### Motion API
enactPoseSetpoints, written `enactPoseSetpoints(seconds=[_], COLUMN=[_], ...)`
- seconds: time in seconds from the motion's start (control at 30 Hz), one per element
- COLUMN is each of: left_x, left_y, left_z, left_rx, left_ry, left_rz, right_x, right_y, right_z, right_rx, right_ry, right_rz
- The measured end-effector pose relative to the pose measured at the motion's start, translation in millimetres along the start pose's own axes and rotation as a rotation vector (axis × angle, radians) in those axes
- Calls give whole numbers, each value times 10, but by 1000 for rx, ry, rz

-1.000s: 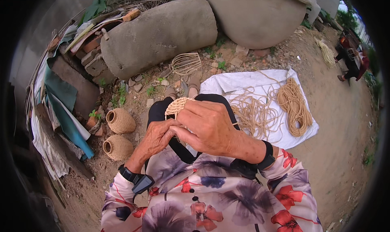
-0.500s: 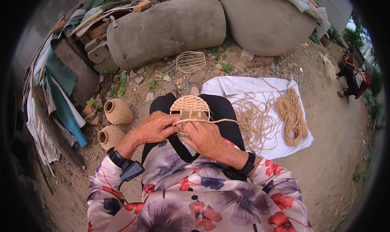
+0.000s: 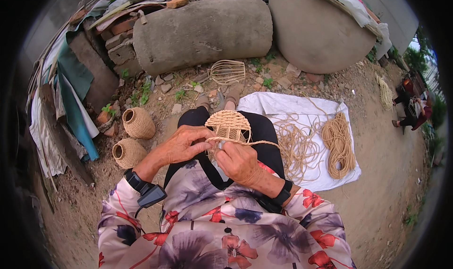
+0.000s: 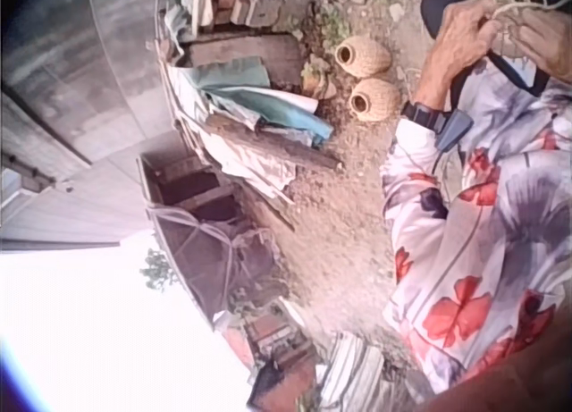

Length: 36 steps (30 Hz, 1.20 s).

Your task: Weaving the base and sides of a small basket using natural fiber strips.

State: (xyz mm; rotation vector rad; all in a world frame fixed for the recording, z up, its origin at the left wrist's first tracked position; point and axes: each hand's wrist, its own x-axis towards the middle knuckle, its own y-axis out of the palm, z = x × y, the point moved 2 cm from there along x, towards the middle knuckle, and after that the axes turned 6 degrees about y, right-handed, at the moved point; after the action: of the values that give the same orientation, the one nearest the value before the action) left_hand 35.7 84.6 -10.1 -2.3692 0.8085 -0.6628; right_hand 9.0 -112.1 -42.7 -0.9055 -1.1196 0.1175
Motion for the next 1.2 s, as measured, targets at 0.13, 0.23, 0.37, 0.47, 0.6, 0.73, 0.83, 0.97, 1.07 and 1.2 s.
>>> enactPoseSetpoints(seconds=[0.13, 0.23, 0.37, 0.47, 0.6, 0.73, 0.83, 0.97, 1.07, 1.2], left_x=[63, 193, 308, 363, 448, 400, 145, -341, -552, -593], left_y=[-95, -49, 56, 91, 162, 125, 16, 271, 562, 772], left_z=[-23, -34, 43, -10, 15, -19, -82, -77, -29, -21], left_rx=[131, 92, 201, 359, 552, 523, 202, 140, -96, -514], left_ry=[112, 66, 156, 152, 177, 163, -45, -245, -373, -540], left_rz=[-231, -222, -264, -238, -192, -231, -490, -508, -457, -443], right_x=[3, 31, 36, 35, 65, 76, 127, 146, 164, 158], right_y=[-11, -18, -15, -17, -3, 2, -37, -62, -44, -28], right_z=[9, 18, 49, 64, 89, 81, 80, 76, 92, 99], right_rx=[10, 17, 2, -22, -20, 8, 19, 38, 39, 46], right_ry=[6, -12, -15, 3, 28, 55, 96, 111, 105, 116], right_rz=[11, 5, -5, 10, 18, 38, 71, 108, 124, 166])
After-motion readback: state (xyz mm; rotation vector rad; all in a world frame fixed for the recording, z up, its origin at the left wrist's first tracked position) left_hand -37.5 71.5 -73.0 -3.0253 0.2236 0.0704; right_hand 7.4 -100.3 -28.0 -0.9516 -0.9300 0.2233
